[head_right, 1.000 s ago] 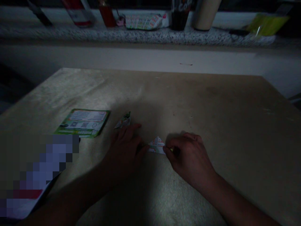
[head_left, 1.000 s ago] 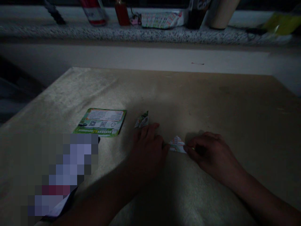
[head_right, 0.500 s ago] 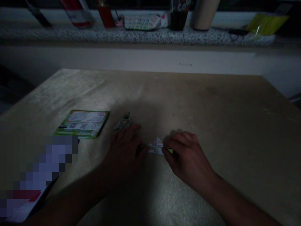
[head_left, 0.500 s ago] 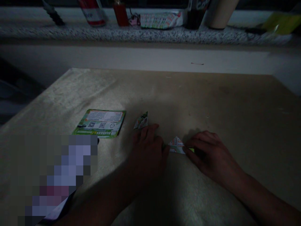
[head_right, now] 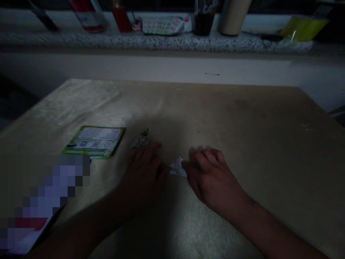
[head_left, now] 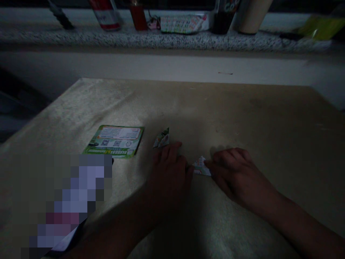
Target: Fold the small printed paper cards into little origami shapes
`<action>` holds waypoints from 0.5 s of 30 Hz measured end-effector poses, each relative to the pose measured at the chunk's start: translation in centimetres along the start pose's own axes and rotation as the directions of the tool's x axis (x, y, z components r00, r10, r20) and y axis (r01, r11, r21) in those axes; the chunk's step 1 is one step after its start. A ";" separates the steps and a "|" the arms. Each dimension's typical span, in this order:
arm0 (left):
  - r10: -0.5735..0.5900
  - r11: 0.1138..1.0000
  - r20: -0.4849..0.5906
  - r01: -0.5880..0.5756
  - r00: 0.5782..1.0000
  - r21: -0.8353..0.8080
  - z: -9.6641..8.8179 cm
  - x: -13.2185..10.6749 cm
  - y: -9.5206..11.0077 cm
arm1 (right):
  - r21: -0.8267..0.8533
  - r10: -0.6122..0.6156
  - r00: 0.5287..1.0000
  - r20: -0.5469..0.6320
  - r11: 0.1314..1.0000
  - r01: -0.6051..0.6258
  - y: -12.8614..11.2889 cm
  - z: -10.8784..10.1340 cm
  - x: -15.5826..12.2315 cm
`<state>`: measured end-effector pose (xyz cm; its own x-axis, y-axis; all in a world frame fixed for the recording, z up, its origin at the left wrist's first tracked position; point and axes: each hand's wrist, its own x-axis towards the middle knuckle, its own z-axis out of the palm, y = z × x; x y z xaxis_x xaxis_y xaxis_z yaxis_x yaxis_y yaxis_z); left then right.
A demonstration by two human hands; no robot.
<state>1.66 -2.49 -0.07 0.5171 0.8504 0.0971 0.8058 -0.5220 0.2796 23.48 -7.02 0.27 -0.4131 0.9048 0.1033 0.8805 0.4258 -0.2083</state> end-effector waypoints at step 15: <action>0.041 0.999 -0.029 -0.042 0.999 -0.032 0.3 -0.2 -0.3 | 0.068 -0.081 0.997 0.010 0.994 0.080 0.7 -0.5 0.4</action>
<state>1.39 -2.54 -0.42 0.5410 0.8300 0.1359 0.7741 -0.5545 0.3055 24.03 -6.31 0.61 -0.4856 0.8672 0.1106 0.8264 0.4966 -0.2654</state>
